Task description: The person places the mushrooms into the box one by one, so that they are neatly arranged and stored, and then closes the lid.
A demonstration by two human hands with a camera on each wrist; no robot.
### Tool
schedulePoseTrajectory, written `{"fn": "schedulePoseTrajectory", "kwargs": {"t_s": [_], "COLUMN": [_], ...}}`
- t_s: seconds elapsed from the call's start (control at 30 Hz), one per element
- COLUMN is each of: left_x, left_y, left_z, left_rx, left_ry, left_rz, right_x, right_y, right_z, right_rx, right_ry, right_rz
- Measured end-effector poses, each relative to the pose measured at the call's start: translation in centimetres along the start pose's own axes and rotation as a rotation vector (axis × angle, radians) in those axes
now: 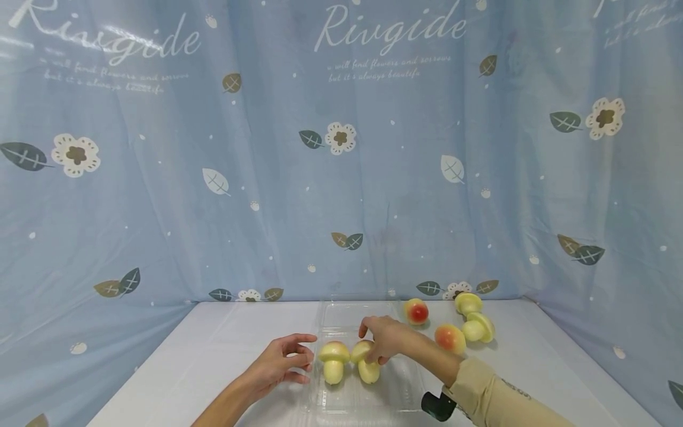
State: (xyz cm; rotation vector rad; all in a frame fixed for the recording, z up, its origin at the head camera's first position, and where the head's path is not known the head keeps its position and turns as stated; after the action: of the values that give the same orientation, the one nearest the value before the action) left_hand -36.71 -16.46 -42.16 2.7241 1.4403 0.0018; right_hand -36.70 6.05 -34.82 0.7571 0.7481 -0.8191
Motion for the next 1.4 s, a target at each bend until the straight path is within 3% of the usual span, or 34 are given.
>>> {"fn": "schedulePoseTrajectory", "kwargs": {"t_s": [0.53,0.9,1.4], "left_x": [0.0,-0.1,-0.1], "left_y": [0.0,0.0,0.0], "left_z": [0.1,0.3,0.3], "left_rx": [0.004,0.003,0.000], "left_ry": [0.003,0.018,0.019], "left_rz": [0.003,0.010,0.002], "right_x": [-1.8,-4.3,-6.0], "right_y": [1.5,3.9,6.1], "right_z": [-0.9,-2.2,-4.1], "right_rx": [-0.046,-0.076,-0.221], "right_ry": [-0.052,-0.208,-0.220], "right_rz": [-0.019,-0.067,-0.087]}}
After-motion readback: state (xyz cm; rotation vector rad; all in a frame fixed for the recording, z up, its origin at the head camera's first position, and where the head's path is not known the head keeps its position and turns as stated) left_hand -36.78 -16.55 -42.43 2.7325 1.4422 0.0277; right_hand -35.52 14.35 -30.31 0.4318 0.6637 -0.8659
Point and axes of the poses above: each hand's wrist, its own y-axis away from the middle knuckle, its own x-axis out of the palm, z = x × y, the point moved 6 cm from there along -y, towards the middle knuckle, and after that the axes turned 10 degrees about z, right-handed, at the moved point
